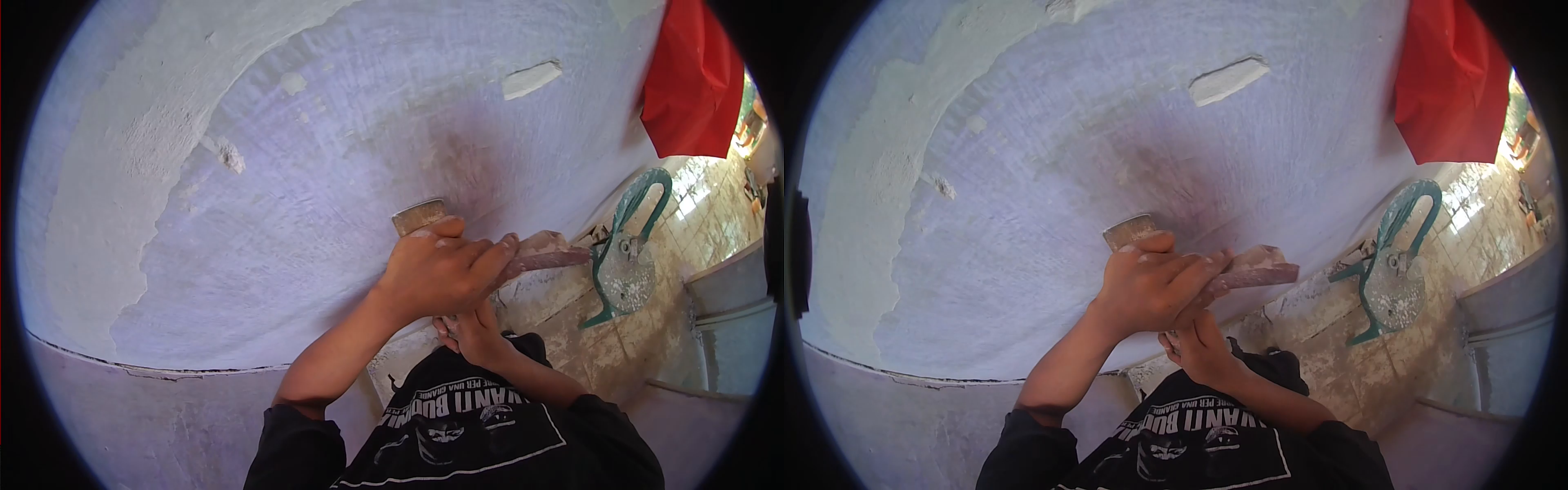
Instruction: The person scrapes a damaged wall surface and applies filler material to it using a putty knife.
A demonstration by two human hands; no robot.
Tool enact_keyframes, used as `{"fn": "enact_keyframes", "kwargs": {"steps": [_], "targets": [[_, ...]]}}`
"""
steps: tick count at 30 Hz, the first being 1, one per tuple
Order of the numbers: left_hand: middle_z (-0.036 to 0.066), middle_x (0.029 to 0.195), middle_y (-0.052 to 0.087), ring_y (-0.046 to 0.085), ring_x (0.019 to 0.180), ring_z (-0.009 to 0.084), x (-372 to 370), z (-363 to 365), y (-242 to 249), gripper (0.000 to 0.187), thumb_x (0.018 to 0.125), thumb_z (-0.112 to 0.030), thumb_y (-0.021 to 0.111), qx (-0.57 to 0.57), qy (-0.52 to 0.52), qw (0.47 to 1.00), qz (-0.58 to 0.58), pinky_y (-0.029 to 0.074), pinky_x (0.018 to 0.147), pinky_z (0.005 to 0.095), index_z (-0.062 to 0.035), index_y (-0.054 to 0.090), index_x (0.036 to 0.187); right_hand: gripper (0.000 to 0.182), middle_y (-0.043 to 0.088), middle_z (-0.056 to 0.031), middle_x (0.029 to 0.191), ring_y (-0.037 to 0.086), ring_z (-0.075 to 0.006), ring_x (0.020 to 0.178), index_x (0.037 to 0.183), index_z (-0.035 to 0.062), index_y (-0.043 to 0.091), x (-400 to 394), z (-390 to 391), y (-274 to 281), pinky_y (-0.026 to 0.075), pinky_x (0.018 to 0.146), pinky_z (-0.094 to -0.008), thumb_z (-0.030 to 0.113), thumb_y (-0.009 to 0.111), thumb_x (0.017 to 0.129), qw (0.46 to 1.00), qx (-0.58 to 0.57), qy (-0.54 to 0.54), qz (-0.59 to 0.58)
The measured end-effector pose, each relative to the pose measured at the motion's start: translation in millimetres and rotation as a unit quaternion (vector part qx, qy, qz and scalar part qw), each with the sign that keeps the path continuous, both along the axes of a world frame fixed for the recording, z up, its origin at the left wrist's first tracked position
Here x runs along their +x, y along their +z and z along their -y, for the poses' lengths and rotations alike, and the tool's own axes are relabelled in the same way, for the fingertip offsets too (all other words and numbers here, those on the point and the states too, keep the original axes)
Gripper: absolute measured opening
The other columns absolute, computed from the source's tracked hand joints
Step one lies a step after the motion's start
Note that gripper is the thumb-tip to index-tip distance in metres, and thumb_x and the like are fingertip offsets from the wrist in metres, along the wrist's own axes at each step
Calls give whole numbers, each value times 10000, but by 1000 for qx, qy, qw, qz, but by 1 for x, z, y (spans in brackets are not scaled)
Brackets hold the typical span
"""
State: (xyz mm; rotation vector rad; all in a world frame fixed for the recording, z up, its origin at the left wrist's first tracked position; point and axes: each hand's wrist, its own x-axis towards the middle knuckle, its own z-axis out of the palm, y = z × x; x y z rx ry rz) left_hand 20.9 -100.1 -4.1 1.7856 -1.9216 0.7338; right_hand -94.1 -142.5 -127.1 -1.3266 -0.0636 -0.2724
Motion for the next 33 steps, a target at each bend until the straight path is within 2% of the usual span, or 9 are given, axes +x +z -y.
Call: {"fn": "enact_keyframes", "kwargs": {"steps": [2, 3, 5, 6, 8, 15, 23, 30, 33], "targets": [[-18, 634, 639, 512, 473, 116, 0, -2, 4, 273, 749, -242, 760, 6, -3, 1000, 4, 384, 499, 242, -86, 690, 961, 136, 426, -50, 830, 476, -109, 660, 1043, 33, 440, 1, -1, 13, 404, 447, -246, 164, 418, 1016, 973, 216, 47, -61], [-17, 638, 639, 513, 474, 115, 1, -2, 5, 275, 749, -242, 759, 18, 3, 1000, -3, 384, 495, 244, -85, 689, 964, 136, 426, -50, 830, 476, -109, 660, 1043, 33, 440, 1, -4, 9, 404, 447, -246, 164, 418, 1016, 971, 223, 50, -66], [-16, 642, 640, 515, 475, 114, -3, -6, 0, 277, 750, -241, 758, 28, 6, 1000, -12, 383, 491, 245, -83, 688, 967, 262, 445, -52, 716, 399, -103, 496, 984, 54, 437, -2, -6, 3, 335, 391, -225, 282, 316, 1033, 999, 33, -9, 0], [-16, 650, 643, 519, 478, 112, -4, -7, -4, 280, 750, -242, 757, 26, 9, 999, -17, 385, 493, 246, -84, 689, 972, 262, 445, -52, 716, 399, -103, 496, 984, 54, 437, -4, -5, 9, 335, 391, -225, 282, 316, 1033, 999, 29, -15, 3], [-16, 659, 647, 524, 480, 110, 0, -3, -4, 284, 750, -242, 757, 16, 1, 1000, -13, 387, 494, 247, -85, 689, 976, 343, 415, 6, 676, 427, -77, 569, 878, 63, 460, -6, 1, 24, 329, 430, -212, 357, 371, 1030, 975, 180, 45, -119], [-24, 658, 649, 540, 483, 101, 3, -5, -15, 308, 744, -250, 761, 11, 1, 1000, 2, 398, 510, 244, -79, 689, 990, 360, 426, 3, 672, 400, -66, 539, 838, 60, 450, 2, 0, 14, 326, 432, -211, 348, 361, 1034, 976, 206, 39, -60], [-18, 614, 629, 525, 461, 118, 1, 0, 7, 278, 772, -264, 753, -15, 18, 1000, -12, 399, 494, 249, -76, 684, 964, 324, 446, -1, 736, 409, -56, 554, 985, 89, 437, 4, 3, 25, 324, 434, -195, 401, 362, 1033, 975, 197, 49, -85], [-7, 618, 628, 526, 472, 130, 0, -1, 3, 265, 776, -253, 744, -31, -3, 1000, -3, 414, 482, 251, -81, 680, 967, 327, 456, -16, 723, 402, -56, 517, 973, 74, 451, -1, 0, 25, 320, 418, -202, 380, 353, 1036, 973, 176, -17, -145], [-8, 624, 629, 528, 476, 131, -5, -8, 4, 259, 778, -249, 740, -16, 10, 1000, -2, 418, 482, 251, -82, 680, 968, 334, 461, -26, 700, 389, -56, 470, 963, 63, 454, -5, -3, 31, 307, 396, -209, 364, 332, 1042, 980, 160, 40, -110]]}}
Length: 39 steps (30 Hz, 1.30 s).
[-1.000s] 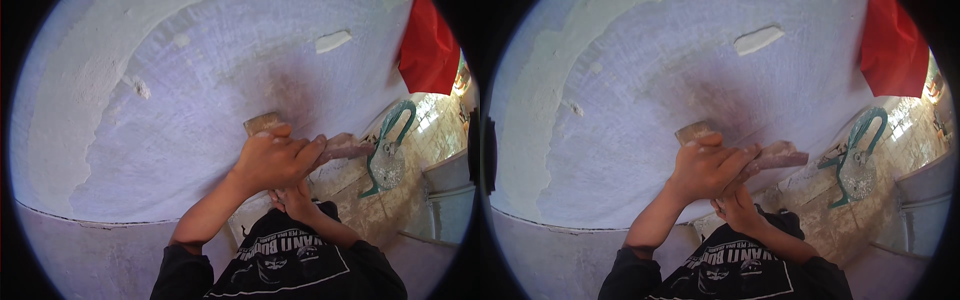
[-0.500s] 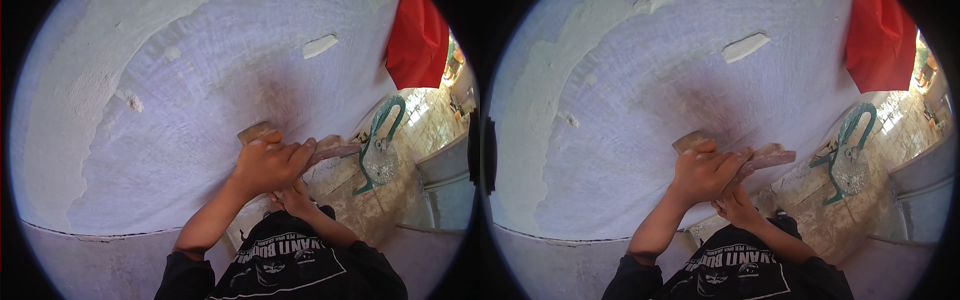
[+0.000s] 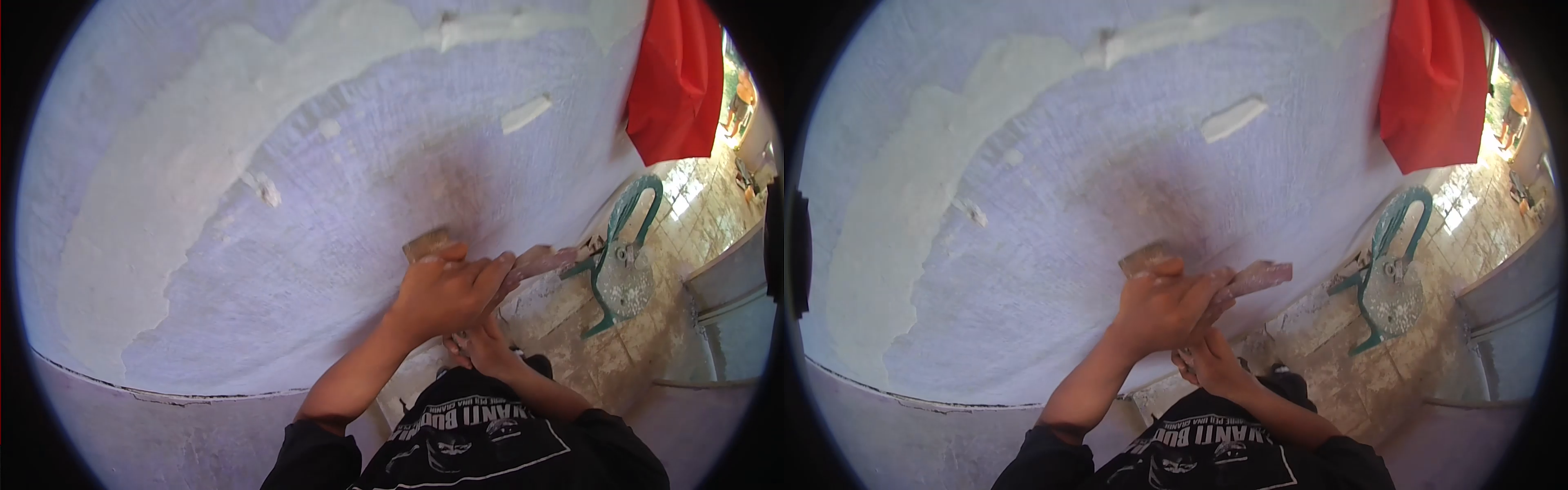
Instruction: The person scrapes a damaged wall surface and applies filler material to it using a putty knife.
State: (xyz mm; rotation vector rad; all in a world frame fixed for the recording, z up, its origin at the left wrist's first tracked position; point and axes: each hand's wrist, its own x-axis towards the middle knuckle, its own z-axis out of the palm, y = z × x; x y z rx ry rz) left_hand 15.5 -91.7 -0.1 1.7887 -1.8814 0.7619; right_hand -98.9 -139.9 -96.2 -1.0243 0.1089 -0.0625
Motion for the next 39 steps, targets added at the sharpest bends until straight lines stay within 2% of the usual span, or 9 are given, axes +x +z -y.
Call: {"fn": "enact_keyframes", "kwargs": {"steps": [5, 15, 17, 23, 27, 30, 32, 37, 39], "targets": [[-1, 613, 622, 524, 467, 139, 3, -2, -10, 250, 781, -242, 738, -1, 13, 1000, 3, 420, 475, 258, -84, 677, 966, 365, 453, -28, 678, 372, -70, 438, 942, 43, 456, 6, -6, -15, 295, 380, -214, 373, 337, 1041, 999, 48, -14, -7], [2, 641, 645, 526, 466, 148, -6, -5, 2, 245, 786, -246, 733, -7, 27, 998, -54, 429, 475, 276, -89, 673, 964, 353, 445, -19, 677, 372, -70, 444, 956, 58, 465, 1, -8, -14, 294, 388, -209, 373, 329, 1042, 998, 64, -8, -18], [0, 643, 646, 525, 466, 149, -4, -3, 8, 249, 785, -247, 733, -22, 28, 998, -57, 428, 471, 280, -88, 670, 965, 349, 444, -19, 682, 382, -68, 457, 965, 61, 461, 0, -2, -21, 295, 388, -206, 377, 335, 1040, 999, 20, 7, 36], [-8, 665, 655, 535, 479, 146, 4, 0, 12, 256, 779, -237, 738, -12, 0, 999, -41, 430, 471, 271, -80, 665, 968, 356, 445, -18, 689, 385, -63, 476, 952, 63, 452, 1, -6, 19, 310, 407, -198, 386, 330, 1039, 999, 5, -34, -29], [-2, 665, 655, 537, 480, 147, 9, 3, 19, 258, 782, -235, 735, -26, -7, 999, -44, 426, 473, 269, -66, 660, 961, 361, 445, -18, 693, 390, -63, 487, 956, 63, 451, 6, 1, 21, 318, 414, -197, 389, 321, 1041, 999, 18, -19, -27], [9, 691, 672, 542, 484, 150, 5, 2, 14, 266, 778, -237, 738, -41, 1, 999, -29, 424, 468, 272, -62, 661, 964, 357, 449, -18, 698, 398, -63, 502, 968, 61, 446, 9, 4, 16, 321, 416, -195, 389, 324, 1042, 1000, -10, -12, 23], [16, 712, 686, 547, 489, 150, 8, 5, 17, 272, 774, -238, 741, -40, 7, 999, -15, 425, 467, 272, -62, 662, 966, 288, 467, -61, 683, 390, -111, 429, 936, 48, 445, 8, 0, 15, 314, 381, -231, 271, 290, 1034, 999, 3, -41, -5], [5, 688, 669, 551, 496, 152, 1, 6, 35, 262, 768, -231, 743, -48, 18, 998, -44, 426, 469, 269, -69, 669, 960, 274, 467, -57, 683, 402, -106, 438, 923, 48, 443, 6, 3, 30, 314, 380, -229, 256, 303, 1032, 1000, -13, -24, 13], [3, 680, 664, 550, 499, 154, 1, 2, 18, 259, 765, -228, 743, -54, 20, 997, -41, 423, 465, 270, -72, 670, 959, 257, 467, -55, 685, 408, -106, 442, 920, 46, 443, 3, 4, 28, 315, 379, -232, 237, 308, 1028, 999, -26, -10, 16]]}}
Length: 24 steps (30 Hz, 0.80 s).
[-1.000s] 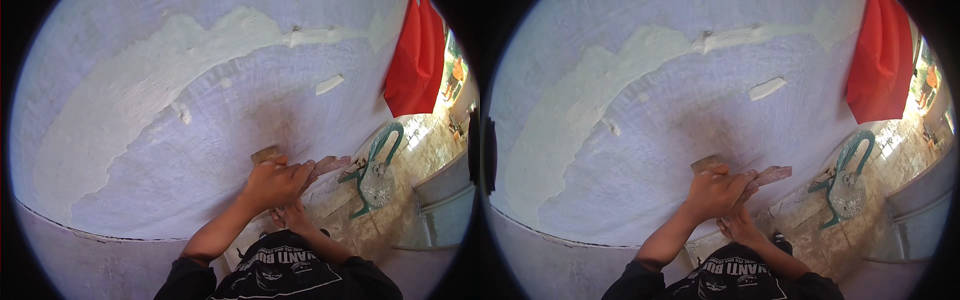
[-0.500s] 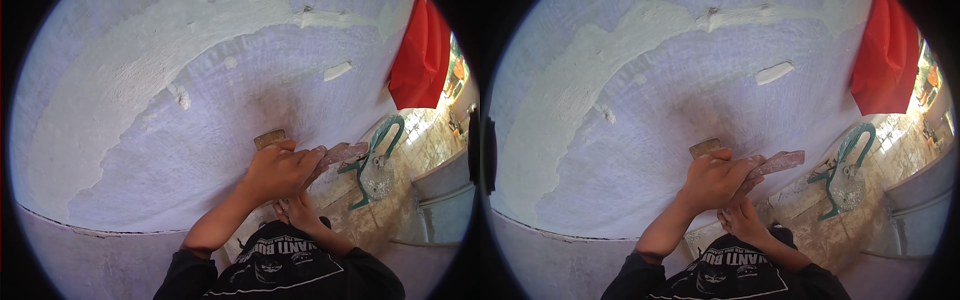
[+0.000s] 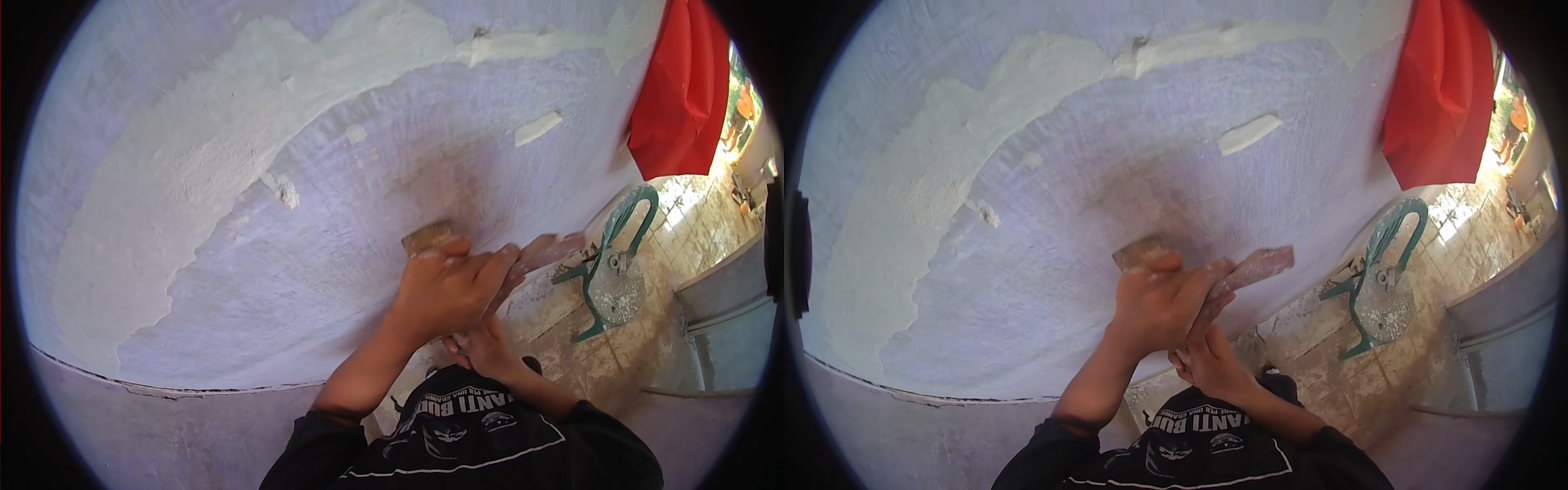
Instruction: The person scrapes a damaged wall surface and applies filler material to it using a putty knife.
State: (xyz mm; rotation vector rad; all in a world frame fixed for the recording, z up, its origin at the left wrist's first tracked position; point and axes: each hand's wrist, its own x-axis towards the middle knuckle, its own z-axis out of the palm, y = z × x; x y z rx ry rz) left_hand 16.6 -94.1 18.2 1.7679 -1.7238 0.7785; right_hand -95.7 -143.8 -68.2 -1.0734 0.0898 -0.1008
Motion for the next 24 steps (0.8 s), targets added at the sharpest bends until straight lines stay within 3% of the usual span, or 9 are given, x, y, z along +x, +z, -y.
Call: {"fn": "enact_keyframes", "kwargs": {"steps": [3, 5, 10, 15, 17, 20, 24], "targets": [[-1, 667, 659, 549, 504, 156, 3, 1, 6, 257, 761, -227, 744, 2, 5, 1000, 10, 418, 460, 271, -79, 673, 958, 267, 470, -52, 687, 412, -108, 442, 920, 37, 451, 4, -5, -8, 318, 375, -237, 230, 301, 1026, 999, 11, -26, -19], [-3, 662, 659, 548, 507, 156, 1, -1, 20, 258, 760, -230, 744, 13, 15, 1000, 6, 416, 458, 272, -81, 674, 959, 337, 451, -17, 721, 426, -73, 572, 1004, 69, 435, 2, 0, 5, 333, 432, -210, 385, 322, 1040, 999, 31, 13, -34], [-10, 616, 635, 536, 478, 152, -1, -6, 19, 252, 785, -249, 732, 72, 6, 997, -5, 416, 470, 265, -75, 670, 956, 307, 463, -29, 736, 419, -76, 534, 1041, 69, 418, -3, -4, -2, 336, 424, -209, 362, 324, 1042, 998, 38, 15, -41], [-8, 606, 628, 534, 473, 149, 3, -1, 16, 255, 784, -245, 732, 28, 6, 999, 19, 418, 472, 266, -72, 666, 960, 302, 471, -36, 742, 404, -77, 494, 1051, 71, 414, 0, -5, -2, 330, 413, -204, 362, 334, 1041, 998, 18, 6, -53], [-8, 603, 626, 533, 474, 148, 2, -2, 18, 259, 781, -243, 735, 19, 4, 1000, 13, 416, 470, 266, -71, 665, 962, 301, 469, -33, 742, 414, -75, 508, 1034, 76, 416, 1, 0, 0, 330, 410, -200, 367, 337, 1041, 998, 46, 37, 9], [-6, 611, 627, 530, 473, 147, -1, -5, 17, 270, 774, -238, 740, 28, 1, 999, -15, 413, 465, 264, -62, 664, 964, 302, 464, -28, 733, 418, -71, 520, 1008, 68, 418, -1, -12, -1, 335, 414, -197, 358, 341, 1041, 997, 59, 4, -50], [-6, 604, 625, 523, 473, 152, 5, -2, 27, 274, 763, -231, 749, 31, -14, 999, 12, 406, 456, 265, -65, 668, 965, 290, 457, -23, 727, 422, -66, 532, 999, 63, 411, 6, -11, 5, 338, 416, -199, 343, 347, 1040, 999, 45, -15, 21]]}}
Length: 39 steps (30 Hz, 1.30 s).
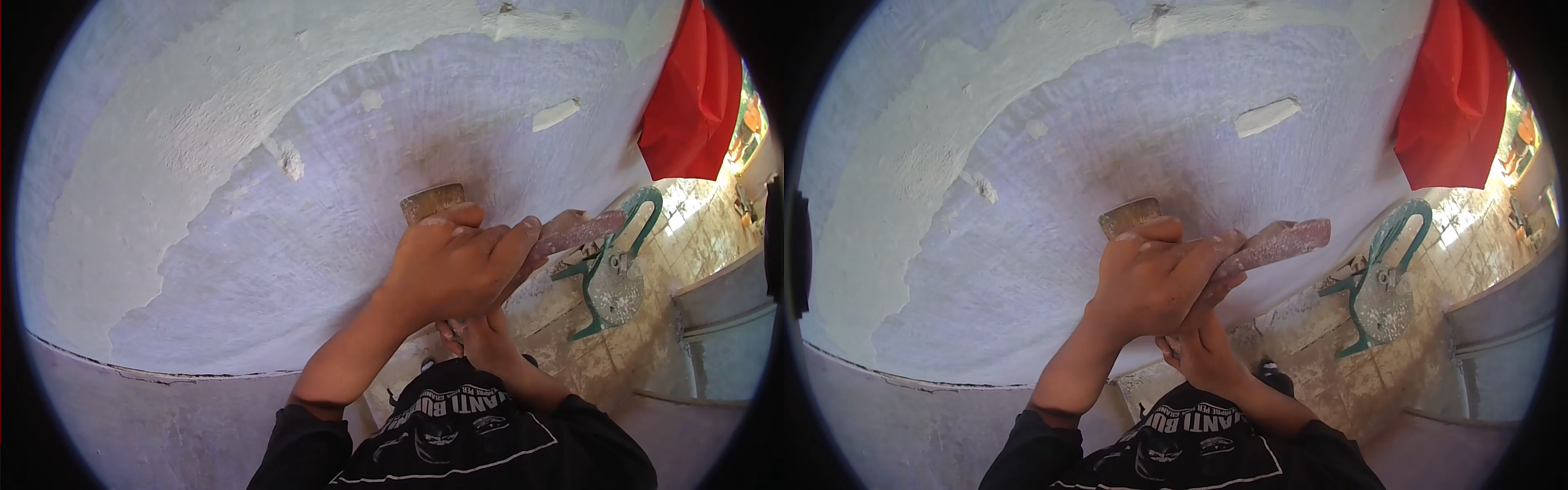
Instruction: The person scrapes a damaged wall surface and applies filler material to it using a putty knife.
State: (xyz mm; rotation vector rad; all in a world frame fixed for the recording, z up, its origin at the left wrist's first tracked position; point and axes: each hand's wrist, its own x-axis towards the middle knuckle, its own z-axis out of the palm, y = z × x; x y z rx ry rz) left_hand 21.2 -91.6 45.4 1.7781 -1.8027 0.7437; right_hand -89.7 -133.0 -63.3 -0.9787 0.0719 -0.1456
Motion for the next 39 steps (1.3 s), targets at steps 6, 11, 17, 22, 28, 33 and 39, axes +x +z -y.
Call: {"fn": "enact_keyframes", "kwargs": {"steps": [6, 11, 17, 22, 28, 33, 39], "targets": [[3, 637, 647, 527, 485, 157, -3, -2, -6, 269, 757, -231, 753, -3, -6, 1000, -18, 399, 447, 266, -69, 675, 957, 336, 465, -20, 700, 417, -70, 521, 904, 42, 449, -10, 3, 15, 337, 414, -206, 328, 338, 1039, 998, -42, 14, -52], [3, 641, 647, 528, 489, 157, -5, -4, -11, 281, 740, -231, 760, -5, 5, 1000, -25, 401, 452, 262, -80, 678, 962, 328, 450, -55, 663, 398, -105, 437, 885, 22, 454, -9, 7, 11, 324, 374, -229, 256, 278, 1031, 997, -30, 48, -45], [11, 663, 661, 536, 495, 158, -5, -3, 1, 278, 730, -220, 764, 13, 23, 1000, -15, 411, 467, 258, -85, 679, 957, 379, 459, -27, 670, 413, -73, 473, 859, 40, 449, -8, 6, 25, 319, 392, -213, 351, 329, 1041, 998, -9, 24, -62], [8, 536, 567, 499, 417, 146, -2, 1, 3, 240, 811, -251, 726, -34, 0, 999, -8, 431, 491, 253, -58, 662, 939, 390, 440, -21, 659, 407, -81, 469, 851, 32, 442, -5, 9, 22, 319, 391, -215, 353, 327, 1040, 998, -27, 33, -44], [14, 535, 567, 508, 419, 141, -1, 0, -4, 250, 806, -250, 730, -51, -20, 998, -22, 430, 477, 261, -53, 666, 947, 383, 438, -18, 665, 420, -82, 495, 847, 27, 439, -9, 9, 22, 331, 403, -224, 343, 332, 1036, 994, -98, 30, -34], [9, 531, 560, 514, 421, 149, -3, -3, -2, 249, 802, -247, 732, -49, -9, 999, -19, 426, 464, 268, -54, 665, 944, 342, 446, -21, 686, 425, -80, 509, 869, 37, 443, -11, 7, 27, 338, 421, -226, 322, 346, 1032, 997, -37, 49, -57], [1, 522, 548, 514, 421, 148, -4, 0, 10, 238, 801, -242, 730, -42, -5, 999, -27, 433, 466, 273, -56, 664, 934, 379, 443, -22, 690, 402, -78, 486, 889, 43, 445, -11, 11, 32, 318, 411, -210, 371, 331, 1040, 998, -18, 41, -51]]}}
